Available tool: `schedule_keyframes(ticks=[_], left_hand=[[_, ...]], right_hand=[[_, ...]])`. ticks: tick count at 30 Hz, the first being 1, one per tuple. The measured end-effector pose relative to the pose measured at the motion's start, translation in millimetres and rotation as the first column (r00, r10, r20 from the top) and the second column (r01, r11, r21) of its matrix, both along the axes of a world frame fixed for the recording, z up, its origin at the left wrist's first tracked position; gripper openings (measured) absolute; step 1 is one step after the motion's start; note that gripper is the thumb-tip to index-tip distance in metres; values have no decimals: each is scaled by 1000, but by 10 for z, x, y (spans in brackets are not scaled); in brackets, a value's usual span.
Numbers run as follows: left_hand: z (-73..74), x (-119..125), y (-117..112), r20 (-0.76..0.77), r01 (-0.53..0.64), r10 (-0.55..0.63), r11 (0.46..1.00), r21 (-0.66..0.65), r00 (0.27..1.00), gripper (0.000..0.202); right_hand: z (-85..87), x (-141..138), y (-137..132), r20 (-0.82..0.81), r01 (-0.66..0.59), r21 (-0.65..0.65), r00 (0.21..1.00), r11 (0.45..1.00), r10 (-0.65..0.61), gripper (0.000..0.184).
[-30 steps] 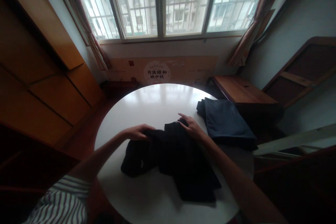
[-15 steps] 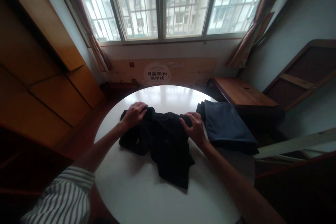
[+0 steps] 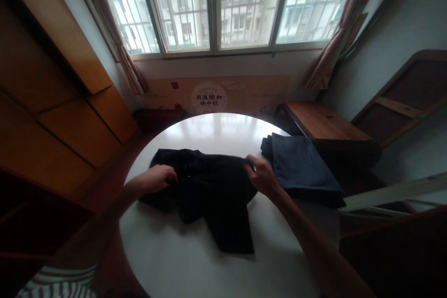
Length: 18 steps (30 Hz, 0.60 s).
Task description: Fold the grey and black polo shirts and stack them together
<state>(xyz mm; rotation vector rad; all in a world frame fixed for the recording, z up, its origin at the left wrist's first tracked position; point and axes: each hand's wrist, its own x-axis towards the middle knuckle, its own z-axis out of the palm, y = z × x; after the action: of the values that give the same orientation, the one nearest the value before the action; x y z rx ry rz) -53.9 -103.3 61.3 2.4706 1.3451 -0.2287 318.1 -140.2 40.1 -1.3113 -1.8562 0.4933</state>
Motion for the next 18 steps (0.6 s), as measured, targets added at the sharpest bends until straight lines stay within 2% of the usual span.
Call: schedule_keyframes(ticks=[1,2,3,4,5,6,7,8,9,10,11,13,14,16,18], left_hand=[[40,-65,46,-49,-102,111,982,159,993,23],[72,-118,91,-56,-206,237,921,330,970,25],[91,-157,133,-25,-297,350,829,474,936,29],[97,-178,171,23,-367,431,737,568,902,33],[87,-181,205,64,-422,487,677,603,871,36],[63,-168,234,79,-467,526,665,583,847,38],[28,-141,260,65,-501,552,693,519,831,40],[-18,-102,283,36,-529,571,733,427,820,43],[-70,-55,304,7,-550,582,765,334,813,48],[-127,-2,324,-10,-563,585,784,261,811,56],[-185,54,342,-8,-562,577,797,222,816,64],[-297,170,368,57,-520,522,822,233,851,70],[-348,226,373,118,-483,468,838,256,876,68],[-431,332,356,275,-374,301,886,273,913,56],[-487,432,293,442,-217,99,950,226,891,51]], right_hand=[[30,65,0,-123,57,-2,991,998,-57,26],[54,133,-4,-249,79,-18,965,997,-81,29],[73,197,-12,-360,56,-52,930,997,-71,32],[89,251,-25,-439,-19,-108,898,994,-30,35],[102,288,-41,-475,-151,-184,879,971,47,38],[113,303,-57,-472,-323,-274,866,906,166,40],[120,293,-73,-441,-494,-371,839,786,319,41],[122,261,-85,-395,-610,-458,792,647,466,41],[116,207,-92,-343,-657,-517,747,549,570,40],[99,139,-93,-285,-648,-533,743,543,606,40],[71,63,-86,-223,-597,-505,788,623,574,40],[-17,-83,-56,-129,-408,-360,912,839,389,39],[-74,-141,-34,-105,-319,-283,948,904,301,37],[-198,-212,13,-77,-229,-177,973,957,218,34],[-317,-223,60,-75,-192,-115,980,975,184,35]])
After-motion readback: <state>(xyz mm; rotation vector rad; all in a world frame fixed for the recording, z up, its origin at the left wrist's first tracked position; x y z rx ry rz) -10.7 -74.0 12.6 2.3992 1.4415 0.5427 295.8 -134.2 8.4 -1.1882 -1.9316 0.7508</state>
